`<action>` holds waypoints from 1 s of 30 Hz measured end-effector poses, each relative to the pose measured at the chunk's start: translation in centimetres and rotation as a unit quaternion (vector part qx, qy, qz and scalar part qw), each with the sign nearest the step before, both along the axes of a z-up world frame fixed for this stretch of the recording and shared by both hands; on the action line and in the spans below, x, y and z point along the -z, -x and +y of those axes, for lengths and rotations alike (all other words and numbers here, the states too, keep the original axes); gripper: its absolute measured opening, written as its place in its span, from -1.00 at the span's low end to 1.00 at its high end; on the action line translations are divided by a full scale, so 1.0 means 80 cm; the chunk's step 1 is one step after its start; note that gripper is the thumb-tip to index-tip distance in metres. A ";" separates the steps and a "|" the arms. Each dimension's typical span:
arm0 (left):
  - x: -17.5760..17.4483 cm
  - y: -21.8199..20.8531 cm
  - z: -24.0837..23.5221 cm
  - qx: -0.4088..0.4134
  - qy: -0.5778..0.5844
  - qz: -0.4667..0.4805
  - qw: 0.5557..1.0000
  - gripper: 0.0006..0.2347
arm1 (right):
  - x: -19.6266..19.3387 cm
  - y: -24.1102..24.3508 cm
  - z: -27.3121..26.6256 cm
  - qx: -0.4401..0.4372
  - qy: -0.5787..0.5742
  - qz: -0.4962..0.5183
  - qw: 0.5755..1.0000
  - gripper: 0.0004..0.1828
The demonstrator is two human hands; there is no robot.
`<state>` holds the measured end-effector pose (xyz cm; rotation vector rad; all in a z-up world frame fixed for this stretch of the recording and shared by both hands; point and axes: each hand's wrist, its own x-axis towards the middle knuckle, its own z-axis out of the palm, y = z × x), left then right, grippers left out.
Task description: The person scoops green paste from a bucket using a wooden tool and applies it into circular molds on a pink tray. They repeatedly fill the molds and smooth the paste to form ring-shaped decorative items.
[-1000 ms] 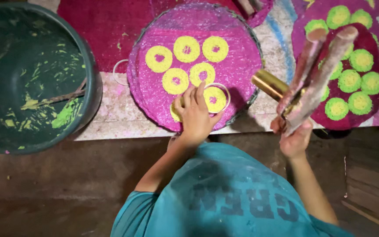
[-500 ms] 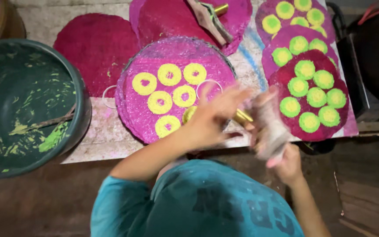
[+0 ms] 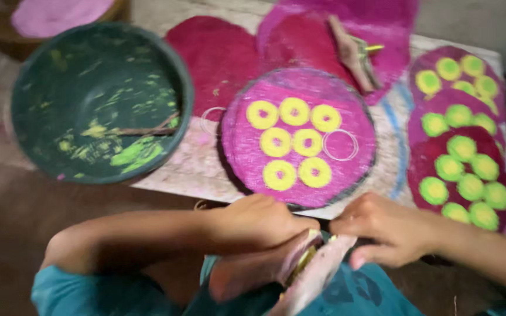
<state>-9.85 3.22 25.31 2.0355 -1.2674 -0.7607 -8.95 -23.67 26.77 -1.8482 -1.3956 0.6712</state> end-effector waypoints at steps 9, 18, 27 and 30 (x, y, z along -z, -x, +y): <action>0.095 0.025 0.280 -0.254 -0.074 -0.039 0.964 -0.71 | 0.038 -0.054 0.188 -0.080 -0.091 0.186 0.975 -0.44; 0.203 0.002 0.506 -0.260 0.442 0.475 0.715 -0.49 | -0.024 -0.227 0.414 -0.091 -0.050 -0.725 0.681 -0.88; 0.213 -0.085 0.537 -0.606 0.440 -0.003 0.663 -0.67 | 0.243 -0.235 0.551 0.147 0.358 -0.286 0.877 -0.58; 0.208 -0.104 0.532 -0.640 0.374 -0.145 0.656 -0.63 | 0.317 -0.232 0.555 0.114 0.336 -0.301 0.885 -0.58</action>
